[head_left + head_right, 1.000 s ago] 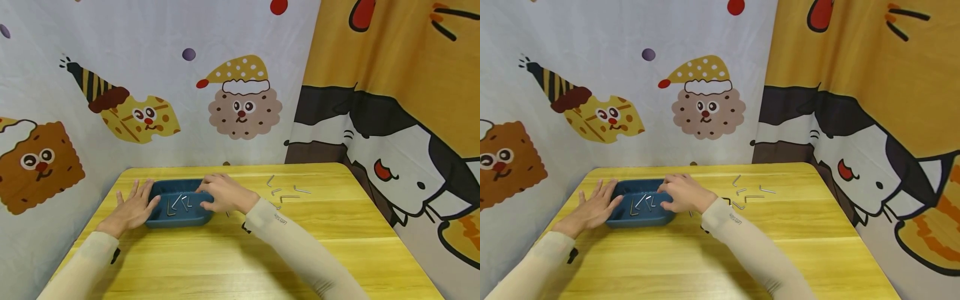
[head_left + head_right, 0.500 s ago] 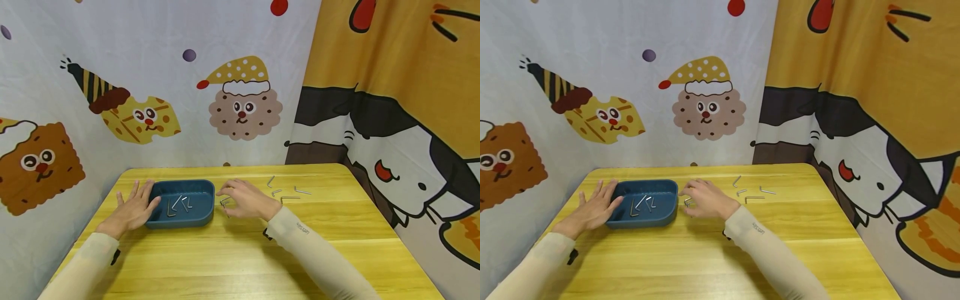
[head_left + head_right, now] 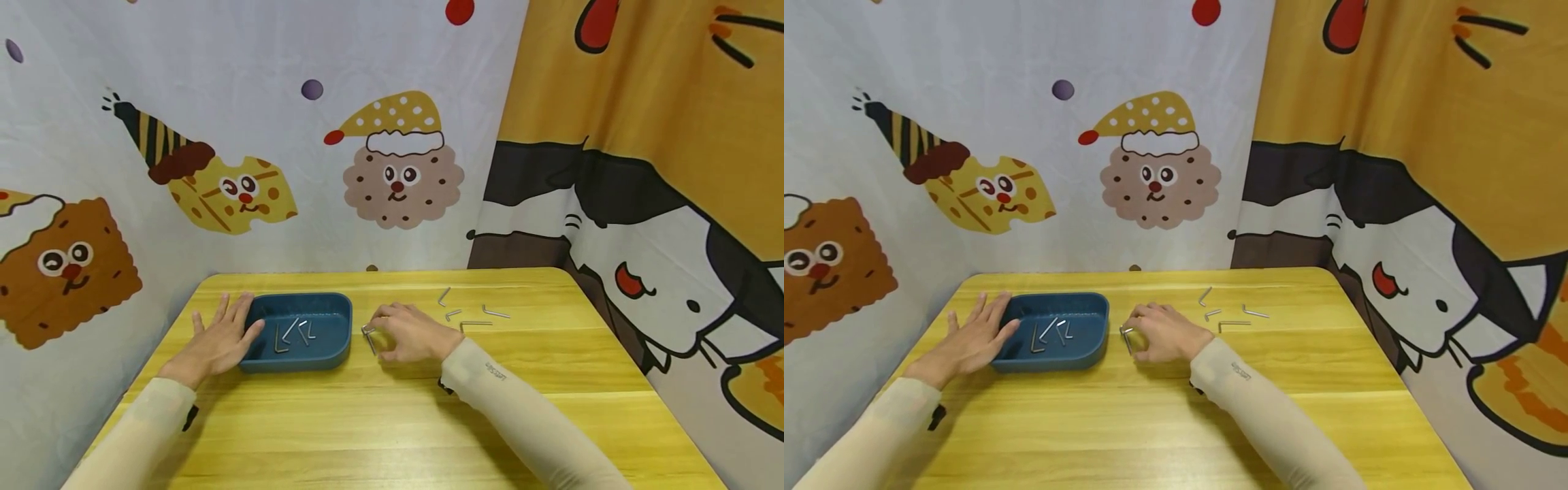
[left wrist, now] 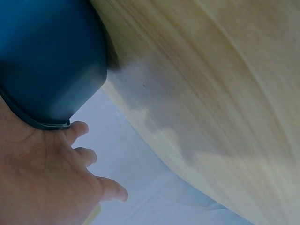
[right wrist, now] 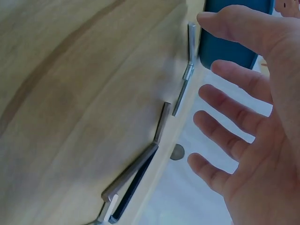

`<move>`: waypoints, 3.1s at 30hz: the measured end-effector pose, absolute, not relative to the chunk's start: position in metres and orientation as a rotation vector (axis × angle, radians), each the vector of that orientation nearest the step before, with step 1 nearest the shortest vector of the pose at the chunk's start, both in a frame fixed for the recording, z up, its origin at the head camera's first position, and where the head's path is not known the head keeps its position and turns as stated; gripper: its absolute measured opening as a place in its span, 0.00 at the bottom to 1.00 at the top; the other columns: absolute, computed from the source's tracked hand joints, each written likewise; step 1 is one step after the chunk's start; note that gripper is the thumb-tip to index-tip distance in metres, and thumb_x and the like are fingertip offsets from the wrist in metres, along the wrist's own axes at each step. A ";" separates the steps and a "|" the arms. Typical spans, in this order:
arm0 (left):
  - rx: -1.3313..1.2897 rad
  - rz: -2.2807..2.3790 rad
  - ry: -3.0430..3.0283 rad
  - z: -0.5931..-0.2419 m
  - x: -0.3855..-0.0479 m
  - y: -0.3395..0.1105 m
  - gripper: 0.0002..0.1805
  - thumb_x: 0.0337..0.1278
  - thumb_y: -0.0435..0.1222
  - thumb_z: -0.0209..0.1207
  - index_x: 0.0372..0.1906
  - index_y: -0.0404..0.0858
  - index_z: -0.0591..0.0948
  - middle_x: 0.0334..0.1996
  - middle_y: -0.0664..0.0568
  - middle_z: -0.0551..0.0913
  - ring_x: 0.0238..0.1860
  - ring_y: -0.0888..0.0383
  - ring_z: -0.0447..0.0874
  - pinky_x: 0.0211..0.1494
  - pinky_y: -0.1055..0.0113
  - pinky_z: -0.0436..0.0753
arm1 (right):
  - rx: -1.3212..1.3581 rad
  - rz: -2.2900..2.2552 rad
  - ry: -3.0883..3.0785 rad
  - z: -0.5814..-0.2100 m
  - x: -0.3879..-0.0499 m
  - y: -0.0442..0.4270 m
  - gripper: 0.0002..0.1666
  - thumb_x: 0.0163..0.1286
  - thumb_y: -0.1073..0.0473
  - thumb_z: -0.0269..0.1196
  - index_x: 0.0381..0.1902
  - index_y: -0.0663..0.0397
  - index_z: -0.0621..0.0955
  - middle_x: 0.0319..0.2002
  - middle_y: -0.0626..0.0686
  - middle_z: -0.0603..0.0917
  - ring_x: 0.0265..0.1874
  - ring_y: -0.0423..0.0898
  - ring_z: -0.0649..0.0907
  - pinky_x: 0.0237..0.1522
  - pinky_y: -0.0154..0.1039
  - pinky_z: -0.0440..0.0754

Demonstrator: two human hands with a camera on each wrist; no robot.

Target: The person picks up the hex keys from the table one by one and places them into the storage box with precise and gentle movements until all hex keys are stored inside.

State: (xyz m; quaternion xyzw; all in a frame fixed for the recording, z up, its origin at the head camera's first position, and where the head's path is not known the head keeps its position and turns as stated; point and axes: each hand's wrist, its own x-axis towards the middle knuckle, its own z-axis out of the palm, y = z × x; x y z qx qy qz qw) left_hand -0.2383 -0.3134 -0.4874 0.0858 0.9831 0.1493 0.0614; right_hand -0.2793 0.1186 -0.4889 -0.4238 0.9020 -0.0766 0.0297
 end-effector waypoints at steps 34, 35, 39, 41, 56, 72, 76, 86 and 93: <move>0.257 0.435 2.981 -0.489 -0.239 -0.314 0.53 0.95 0.69 0.34 0.98 0.37 0.39 0.97 0.30 0.42 0.97 0.24 0.28 0.82 0.07 0.22 | -1.405 -0.213 2.709 -0.497 -0.291 0.110 0.25 0.80 0.46 0.79 0.70 0.42 0.91 0.69 0.49 0.90 0.67 0.50 0.90 0.76 0.53 0.89; 0.256 0.437 2.981 -0.489 -0.239 -0.314 0.53 0.95 0.69 0.34 0.98 0.37 0.39 0.97 0.30 0.42 0.97 0.24 0.28 0.82 0.07 0.22 | -1.405 -0.211 2.710 -0.496 -0.291 0.109 0.25 0.80 0.46 0.79 0.70 0.42 0.91 0.69 0.49 0.90 0.66 0.50 0.90 0.75 0.52 0.89; 0.252 0.441 2.980 -0.489 -0.240 -0.314 0.52 0.95 0.68 0.34 0.99 0.37 0.39 0.97 0.29 0.43 0.97 0.24 0.28 0.82 0.07 0.21 | -1.398 -0.206 2.714 -0.495 -0.290 0.109 0.24 0.80 0.46 0.79 0.70 0.42 0.92 0.69 0.49 0.90 0.66 0.50 0.90 0.74 0.52 0.90; 0.251 0.443 2.978 -0.490 -0.240 -0.314 0.52 0.96 0.68 0.35 0.99 0.37 0.39 0.97 0.29 0.43 0.97 0.24 0.28 0.82 0.07 0.21 | -1.390 -0.206 2.713 -0.495 -0.290 0.108 0.24 0.81 0.46 0.79 0.69 0.42 0.92 0.70 0.49 0.90 0.66 0.50 0.90 0.74 0.52 0.90; 0.262 0.465 2.977 -0.489 -0.240 -0.314 0.53 0.95 0.69 0.34 0.98 0.36 0.39 0.97 0.30 0.41 0.97 0.24 0.27 0.81 0.07 0.20 | -1.386 -0.193 2.723 -0.495 -0.289 0.105 0.22 0.80 0.44 0.79 0.67 0.40 0.93 0.68 0.49 0.90 0.63 0.49 0.91 0.73 0.52 0.90; 0.253 0.439 2.979 -0.489 -0.238 -0.314 0.52 0.96 0.68 0.35 0.99 0.37 0.39 0.97 0.30 0.41 0.97 0.24 0.27 0.82 0.07 0.23 | -1.376 -0.170 2.734 -0.495 -0.286 0.101 0.23 0.76 0.46 0.81 0.65 0.40 0.94 0.64 0.48 0.90 0.57 0.45 0.90 0.74 0.52 0.90; 0.247 0.448 2.971 -0.488 -0.238 -0.314 0.52 0.96 0.68 0.35 0.99 0.37 0.38 0.98 0.30 0.40 0.97 0.25 0.25 0.82 0.07 0.22 | -1.365 -0.199 2.725 -0.495 -0.286 0.100 0.23 0.74 0.46 0.82 0.64 0.41 0.94 0.64 0.50 0.90 0.52 0.44 0.90 0.65 0.45 0.92; 0.246 0.436 2.972 -0.486 -0.238 -0.314 0.51 0.96 0.67 0.36 0.98 0.37 0.38 0.98 0.30 0.41 0.97 0.25 0.25 0.82 0.07 0.23 | -1.353 -0.232 2.705 -0.493 -0.284 0.096 0.27 0.69 0.49 0.84 0.63 0.47 0.94 0.61 0.51 0.90 0.46 0.40 0.86 0.53 0.32 0.90; 0.253 0.458 2.968 -0.485 -0.236 -0.313 0.52 0.96 0.67 0.36 0.98 0.36 0.39 0.97 0.29 0.42 0.97 0.24 0.26 0.82 0.08 0.20 | -1.334 -0.211 2.712 -0.493 -0.281 0.096 0.27 0.69 0.47 0.84 0.64 0.44 0.93 0.59 0.52 0.88 0.47 0.41 0.85 0.52 0.31 0.91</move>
